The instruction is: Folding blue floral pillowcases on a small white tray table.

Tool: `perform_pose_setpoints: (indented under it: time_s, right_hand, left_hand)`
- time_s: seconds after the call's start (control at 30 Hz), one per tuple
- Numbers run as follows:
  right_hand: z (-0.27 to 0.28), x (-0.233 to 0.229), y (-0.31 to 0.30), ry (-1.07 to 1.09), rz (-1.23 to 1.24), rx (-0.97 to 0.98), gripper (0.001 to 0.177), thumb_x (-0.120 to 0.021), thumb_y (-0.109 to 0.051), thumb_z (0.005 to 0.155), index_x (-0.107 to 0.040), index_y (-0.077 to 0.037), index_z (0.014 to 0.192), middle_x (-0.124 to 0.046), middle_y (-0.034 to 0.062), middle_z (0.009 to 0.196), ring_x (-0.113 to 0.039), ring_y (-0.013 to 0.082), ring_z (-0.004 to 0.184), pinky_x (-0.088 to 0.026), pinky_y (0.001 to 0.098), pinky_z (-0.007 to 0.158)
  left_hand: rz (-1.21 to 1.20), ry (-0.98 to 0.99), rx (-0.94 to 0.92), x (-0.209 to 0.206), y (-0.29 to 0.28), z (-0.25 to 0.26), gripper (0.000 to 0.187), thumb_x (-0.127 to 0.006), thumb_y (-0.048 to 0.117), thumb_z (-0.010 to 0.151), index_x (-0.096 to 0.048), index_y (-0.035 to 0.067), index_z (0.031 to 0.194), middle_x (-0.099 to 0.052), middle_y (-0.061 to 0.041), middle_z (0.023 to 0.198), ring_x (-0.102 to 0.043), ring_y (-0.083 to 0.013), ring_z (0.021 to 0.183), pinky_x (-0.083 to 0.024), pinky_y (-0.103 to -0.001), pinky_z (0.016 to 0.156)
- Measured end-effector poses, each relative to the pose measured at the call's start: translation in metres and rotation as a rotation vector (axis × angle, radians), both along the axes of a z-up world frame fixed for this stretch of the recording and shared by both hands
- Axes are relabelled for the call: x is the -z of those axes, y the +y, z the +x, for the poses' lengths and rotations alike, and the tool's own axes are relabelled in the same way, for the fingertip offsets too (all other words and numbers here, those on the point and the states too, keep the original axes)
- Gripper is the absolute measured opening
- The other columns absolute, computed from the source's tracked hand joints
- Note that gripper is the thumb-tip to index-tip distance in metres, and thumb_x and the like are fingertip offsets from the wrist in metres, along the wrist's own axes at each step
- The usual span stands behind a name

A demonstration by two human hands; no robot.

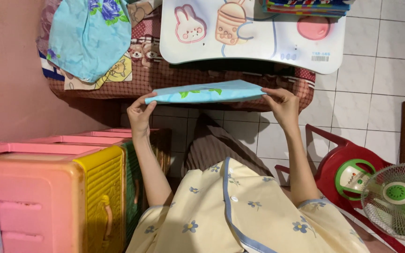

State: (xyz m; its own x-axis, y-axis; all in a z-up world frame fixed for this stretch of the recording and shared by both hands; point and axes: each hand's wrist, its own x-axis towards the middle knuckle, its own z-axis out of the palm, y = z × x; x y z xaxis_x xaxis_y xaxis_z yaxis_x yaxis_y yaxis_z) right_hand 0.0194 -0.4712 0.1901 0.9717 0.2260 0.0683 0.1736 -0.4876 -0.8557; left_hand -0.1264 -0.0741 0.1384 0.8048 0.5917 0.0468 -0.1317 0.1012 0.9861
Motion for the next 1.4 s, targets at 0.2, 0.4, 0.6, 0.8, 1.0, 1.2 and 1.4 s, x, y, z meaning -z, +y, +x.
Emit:
perform_pose_setpoints:
  time_s: [0.2, 0.4, 0.6, 0.8, 1.0, 1.2, 1.4]
  right_hand:
    - [0.029, 0.021, -0.016, -0.101, -0.095, 0.045, 0.018, -0.078, -0.002, 0.093, -0.079, -0.013, 0.107, -0.064, 0.0057, 0.109, -0.062, 0.0272, 0.106, -0.049, 0.0425, 0.097]
    - [0.101, -0.012, 0.018, 0.093, 0.42, 0.104, 0.01, -0.06, -0.002, 0.106, -0.06, -0.005, 0.116, -0.065, 0.0095, 0.105, -0.059, 0.0108, 0.059, -0.054, 0.0227, 0.058]
    - [0.19, -0.034, 0.09, -0.021, 0.491, -0.042, 0.01, -0.063, 0.001, 0.104, -0.06, -0.002, 0.113, -0.067, 0.0095, 0.096, -0.072, 0.0163, 0.082, -0.059, 0.0229, 0.072]
    - [0.247, -0.022, 0.165, -0.056, 0.442, -0.065, 0.006, -0.062, -0.001, 0.103, -0.061, -0.002, 0.109, -0.067, 0.0068, 0.091, -0.071, 0.0128, 0.079, -0.053, 0.0216, 0.066]
    - [0.288, -0.005, 0.221, -0.139, 0.249, -0.034, 0.009, -0.064, -0.002, 0.098, -0.063, -0.004, 0.106, -0.071, 0.0061, 0.086, -0.075, 0.0145, 0.076, -0.057, 0.0269, 0.067]
    - [0.339, 0.023, 0.283, -0.329, 0.18, -0.139, 0.012, -0.063, 0.002, 0.098, -0.061, -0.003, 0.109, -0.064, 0.0059, 0.072, -0.058, 0.0136, 0.058, -0.048, 0.0296, 0.053]
    - [0.35, 0.04, 0.344, -0.291, 0.008, -0.322, 0.034, -0.06, 0.001, 0.099, -0.052, -0.006, 0.131, -0.062, 0.0113, 0.116, -0.066, 0.0219, 0.088, -0.057, 0.0352, 0.073]
  left_hand:
    - [-0.026, 0.024, 0.032, 0.013, -0.005, 0.031, 0.013, -0.083, -0.006, 0.079, -0.074, 0.001, 0.087, -0.076, -0.019, 0.103, -0.071, -0.0198, 0.102, -0.052, -0.029, 0.093]
    - [-0.247, -0.012, -0.081, 0.035, -0.01, 0.087, 0.013, -0.084, 0.0, 0.084, -0.072, 0.005, 0.087, -0.077, -0.016, 0.095, -0.071, -0.0151, 0.089, -0.053, -0.028, 0.087]
    - [-0.523, -0.1, -0.194, 0.086, 0.022, 0.129, 0.015, -0.079, 0.011, 0.091, -0.064, 0.011, 0.09, -0.067, 0.0, 0.094, -0.061, -0.0098, 0.09, -0.046, -0.024, 0.089]
    - [-0.447, -0.089, -0.274, 0.103, 0.058, 0.156, 0.029, -0.076, 0.007, 0.09, -0.05, 0.009, 0.078, -0.049, -0.028, 0.15, -0.051, -0.027, 0.138, -0.04, -0.029, 0.107]
    - [-0.224, 0.265, -0.338, 0.096, 0.073, 0.166, 0.035, -0.082, 0.021, 0.088, -0.049, 0.01, 0.087, -0.051, 0.001, 0.083, -0.051, -0.0104, 0.079, -0.044, -0.024, 0.084]
    - [0.104, 0.293, -0.088, 0.068, 0.087, 0.171, 0.035, -0.078, 0.014, 0.091, -0.059, 0.006, 0.12, -0.065, 0.001, 0.081, -0.059, -0.0088, 0.074, -0.049, -0.023, 0.079]
    - [0.343, 0.595, 0.097, 0.058, 0.095, 0.176, 0.029, -0.069, 0.02, 0.097, -0.071, 0.007, 0.122, -0.066, -0.003, 0.089, -0.06, -0.0147, 0.082, -0.05, -0.03, 0.075]
